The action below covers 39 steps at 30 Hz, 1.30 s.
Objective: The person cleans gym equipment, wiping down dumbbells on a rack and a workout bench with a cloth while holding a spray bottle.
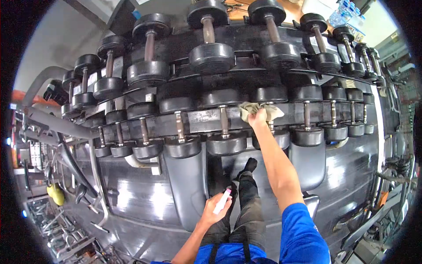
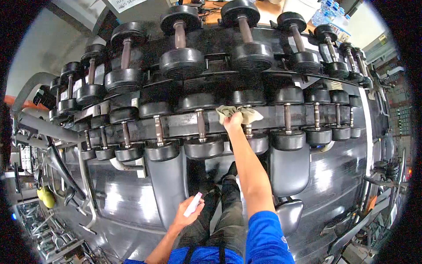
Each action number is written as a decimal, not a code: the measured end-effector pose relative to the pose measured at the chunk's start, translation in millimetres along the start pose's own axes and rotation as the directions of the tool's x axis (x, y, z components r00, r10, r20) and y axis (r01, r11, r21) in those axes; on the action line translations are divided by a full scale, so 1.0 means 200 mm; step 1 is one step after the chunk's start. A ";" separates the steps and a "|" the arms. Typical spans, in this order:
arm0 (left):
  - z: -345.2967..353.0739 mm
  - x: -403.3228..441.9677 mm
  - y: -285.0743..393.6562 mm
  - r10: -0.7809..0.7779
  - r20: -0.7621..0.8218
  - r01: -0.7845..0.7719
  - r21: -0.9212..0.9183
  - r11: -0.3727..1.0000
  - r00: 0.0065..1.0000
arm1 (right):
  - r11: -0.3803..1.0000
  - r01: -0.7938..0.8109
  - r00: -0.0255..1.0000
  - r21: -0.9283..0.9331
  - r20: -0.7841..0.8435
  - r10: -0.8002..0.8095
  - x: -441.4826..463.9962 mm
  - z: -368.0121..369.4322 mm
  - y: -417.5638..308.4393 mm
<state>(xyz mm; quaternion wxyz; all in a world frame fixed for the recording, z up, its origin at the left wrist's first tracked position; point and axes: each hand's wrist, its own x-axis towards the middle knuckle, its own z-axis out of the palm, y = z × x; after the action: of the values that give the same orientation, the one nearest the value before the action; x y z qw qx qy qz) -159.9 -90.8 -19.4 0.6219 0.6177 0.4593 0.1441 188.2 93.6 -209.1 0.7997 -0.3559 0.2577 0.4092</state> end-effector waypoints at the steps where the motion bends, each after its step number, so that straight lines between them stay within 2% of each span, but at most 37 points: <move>1: 0.00 -0.01 -0.02 -0.016 -0.006 0.016 0.008 1.000 1.000 | 1.000 -0.002 1.000 0.027 0.000 0.002 0.02 0.04 0.02; 5: -0.06 -0.05 -0.03 0.042 -0.005 -0.042 0.048 0.998 0.999 | 0.993 -0.052 0.993 0.110 -0.098 0.063 0.00 0.16 -0.01; 7: -0.07 -0.06 -0.05 0.007 -0.018 -0.006 0.045 0.999 1.000 | 0.999 -0.031 0.972 0.005 -0.234 0.032 -0.16 0.26 -0.10; 9: -0.08 -0.07 -0.08 0.018 -0.022 -0.017 0.053 0.998 1.000 | 0.996 0.023 0.974 -0.080 -0.225 -0.041 -0.03 0.14 -0.11; 11: -0.08 -0.07 -0.11 0.090 -0.005 -0.089 0.072 0.993 0.996 | 0.993 0.020 0.993 -0.114 -0.112 -0.033 0.00 0.09 -0.19; 13: -0.08 -0.05 -0.07 0.066 0.013 -0.067 0.103 0.992 0.998 | 0.996 -0.021 1.000 -0.088 0.009 0.022 -0.08 0.12 -0.30; 14: -0.08 -0.04 -0.04 0.052 0.024 -0.054 0.119 0.991 0.998 | 0.990 -0.079 0.997 -0.118 -0.034 0.076 -0.14 0.13 -0.38; 16: -0.06 -0.01 -0.01 0.021 0.051 -0.026 0.110 0.994 0.998 | 0.991 -0.079 0.994 -0.112 -0.083 0.070 -0.18 0.10 -0.53; 17: -0.05 0.00 0.01 0.006 0.062 -0.013 0.105 0.994 0.998 | 0.984 -0.109 0.994 -0.140 -0.023 0.107 -0.22 0.09 -0.62; 20: -0.01 0.07 0.10 -0.032 0.102 0.020 0.116 0.993 0.994 | 0.979 0.183 0.982 -0.092 0.068 -0.177 -0.23 -0.01 -0.80; 22: 0.03 0.12 0.14 0.038 0.094 -0.046 0.085 0.995 0.995 | 0.968 0.249 0.969 -0.027 0.014 -0.248 -0.34 -0.02 -0.95; 23: 0.05 0.15 0.15 0.072 0.090 -0.078 0.072 0.994 0.993 | 0.968 0.233 0.972 -0.093 0.023 -0.232 -0.40 -0.04 -1.00; 27: 0.16 0.30 0.21 -0.020 0.035 0.021 -0.038 0.999 0.999 | 0.937 0.225 0.971 -0.269 0.139 -0.193 -0.54 -0.31 -1.10; 28: 0.19 0.35 0.21 0.041 0.025 -0.043 0.049 0.998 0.999 | 0.921 0.229 0.971 -0.314 0.135 -0.195 -0.59 -0.38 -1.11; 29: 0.21 0.40 0.23 0.040 0.040 -0.043 0.074 0.996 0.998 | 0.923 0.248 0.962 -0.294 0.191 -0.197 -0.68 -0.42 -1.11; 30: 0.24 0.45 0.26 0.037 0.053 -0.042 0.099 0.994 0.998 | 0.918 0.250 0.964 -0.308 0.166 -0.206 -0.75 -0.46 -1.12; 31: 0.26 0.50 0.31 0.114 0.044 -0.120 0.163 0.979 0.992 | 0.913 0.251 0.966 -0.321 0.143 -0.215 -0.82 -0.50 -1.13; 34: 0.34 0.62 0.36 0.177 0.014 -0.177 0.150 0.973 0.984 | 0.931 0.255 0.967 -0.260 0.081 -0.242 -0.96 -0.65 -1.15; 36: 0.38 0.68 0.39 0.156 0.028 -0.159 0.191 0.969 0.987 | 0.937 0.262 0.964 -0.230 0.007 -0.268 -1.04 -0.72 -1.15; 38: 0.43 0.74 0.40 0.187 0.028 -0.189 0.241 0.952 0.982 | 0.929 0.261 0.963 -0.262 0.002 -0.270 -1.08 -0.77 -1.15; 39: 0.45 0.75 0.43 0.147 0.041 -0.153 0.227 0.962 0.988 | 0.925 0.261 0.962 -0.277 0.000 -0.272 -1.09 -0.78 -1.15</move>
<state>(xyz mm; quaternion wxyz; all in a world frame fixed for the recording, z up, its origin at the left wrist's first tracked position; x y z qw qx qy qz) 21.3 -18.2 -17.4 0.5390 0.7202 0.4173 0.1293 245.8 -225.1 -68.6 0.7855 -0.5029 0.1630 0.3217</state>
